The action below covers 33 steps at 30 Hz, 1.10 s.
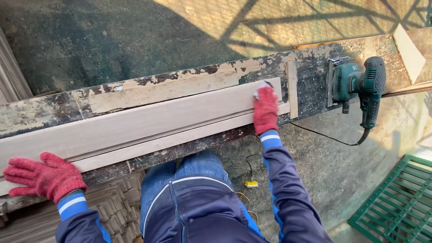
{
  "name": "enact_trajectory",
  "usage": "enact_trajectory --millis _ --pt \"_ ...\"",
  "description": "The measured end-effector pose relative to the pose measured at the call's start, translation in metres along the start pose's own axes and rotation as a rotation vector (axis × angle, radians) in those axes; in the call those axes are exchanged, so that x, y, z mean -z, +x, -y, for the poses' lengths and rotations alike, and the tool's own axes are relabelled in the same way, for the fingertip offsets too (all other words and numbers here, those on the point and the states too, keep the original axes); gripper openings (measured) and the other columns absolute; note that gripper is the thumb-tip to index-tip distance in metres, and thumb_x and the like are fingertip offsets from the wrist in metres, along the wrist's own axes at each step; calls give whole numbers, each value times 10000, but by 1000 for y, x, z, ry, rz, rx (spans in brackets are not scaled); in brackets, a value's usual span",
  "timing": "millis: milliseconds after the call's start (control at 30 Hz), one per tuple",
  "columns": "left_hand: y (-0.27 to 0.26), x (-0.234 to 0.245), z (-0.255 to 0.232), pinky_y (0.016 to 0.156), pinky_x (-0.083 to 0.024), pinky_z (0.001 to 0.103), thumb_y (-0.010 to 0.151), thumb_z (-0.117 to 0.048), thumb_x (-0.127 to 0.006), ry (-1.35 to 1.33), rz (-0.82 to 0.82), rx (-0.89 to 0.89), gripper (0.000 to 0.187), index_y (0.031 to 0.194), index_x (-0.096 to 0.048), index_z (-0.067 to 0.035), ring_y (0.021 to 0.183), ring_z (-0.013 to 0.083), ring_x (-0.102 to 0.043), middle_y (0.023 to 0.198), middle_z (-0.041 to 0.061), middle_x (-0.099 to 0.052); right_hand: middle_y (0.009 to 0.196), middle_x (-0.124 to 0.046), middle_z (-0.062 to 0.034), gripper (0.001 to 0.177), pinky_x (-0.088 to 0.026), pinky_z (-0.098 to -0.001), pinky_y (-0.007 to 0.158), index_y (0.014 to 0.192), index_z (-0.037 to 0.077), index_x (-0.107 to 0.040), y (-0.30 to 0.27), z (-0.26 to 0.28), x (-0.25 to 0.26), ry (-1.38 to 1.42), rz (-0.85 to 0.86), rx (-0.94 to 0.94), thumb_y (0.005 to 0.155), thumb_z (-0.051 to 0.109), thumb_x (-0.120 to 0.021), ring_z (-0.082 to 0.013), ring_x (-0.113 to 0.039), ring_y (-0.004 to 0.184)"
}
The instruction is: Sanding wooden planks manually with sandpaper and using an electric orbital sander.
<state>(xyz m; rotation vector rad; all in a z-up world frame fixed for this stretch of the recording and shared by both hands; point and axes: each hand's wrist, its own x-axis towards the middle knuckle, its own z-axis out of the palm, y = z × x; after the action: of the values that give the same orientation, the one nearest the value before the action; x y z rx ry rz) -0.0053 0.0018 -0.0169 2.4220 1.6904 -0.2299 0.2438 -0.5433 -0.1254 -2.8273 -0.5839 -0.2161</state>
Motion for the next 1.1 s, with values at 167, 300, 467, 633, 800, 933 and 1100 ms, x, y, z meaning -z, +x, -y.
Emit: enact_trajectory --millis 167,300,467,633,800,933,1100 --pt "-35 5 -64 1214 141 551 1197 -349 -394 8 91 115 715 1667 -7 26 1578 351 100 1744 283 29 1250 -523 -114 68 -539 -476 962 1000 106 -597 6 107 23 -336 62 24 937 83 -608 -316 -526 1207" --pt "-52 -60 -105 1252 144 645 1254 -497 -497 95 94 -315 830 1719 36 -63 1611 380 143 1746 203 130 1636 -342 -118 589 -242 -539 1262 1512 120 -476 -29 153 -5 67 212 294 955 271 -595 -324 -354 1455" --pt "-63 -58 -135 1150 92 793 1116 -490 -500 -2 79 -573 874 1697 -141 55 1533 510 69 1694 307 9 1734 -137 -49 646 -160 -528 1327 1649 188 -296 -41 6 3 -89 197 231 1052 229 -540 -285 -152 1606" --pt "-63 -58 -133 1166 101 791 1138 -502 -510 29 101 -562 880 1717 -110 28 1547 503 90 1698 272 55 1141 -526 -130 259 -494 -406 769 1221 46 -530 25 77 63 65 59 -192 971 83 -473 -239 -496 889" --pt "-62 -63 -128 1164 99 794 1132 -501 -489 30 87 -568 877 1708 -113 43 1550 512 80 1698 286 47 1603 -402 -114 572 -268 -540 1269 1520 136 -453 -10 112 13 22 260 343 984 298 -569 -337 -415 1452" --pt "-65 -52 -138 1129 92 810 1090 -479 -475 -15 93 -578 877 1678 -148 82 1521 543 59 1684 348 -10 1727 -176 -7 583 -184 -549 1305 1627 225 -351 -17 -20 18 -199 266 202 1067 247 -513 -281 -231 1584" --pt "-64 -61 -129 1188 101 791 1186 -555 -486 91 122 -535 874 1721 -52 -19 1568 501 100 1701 272 88 1469 -290 -46 404 -298 -443 1126 1386 162 -377 21 74 31 -62 115 106 1010 134 -522 -260 -330 1338"
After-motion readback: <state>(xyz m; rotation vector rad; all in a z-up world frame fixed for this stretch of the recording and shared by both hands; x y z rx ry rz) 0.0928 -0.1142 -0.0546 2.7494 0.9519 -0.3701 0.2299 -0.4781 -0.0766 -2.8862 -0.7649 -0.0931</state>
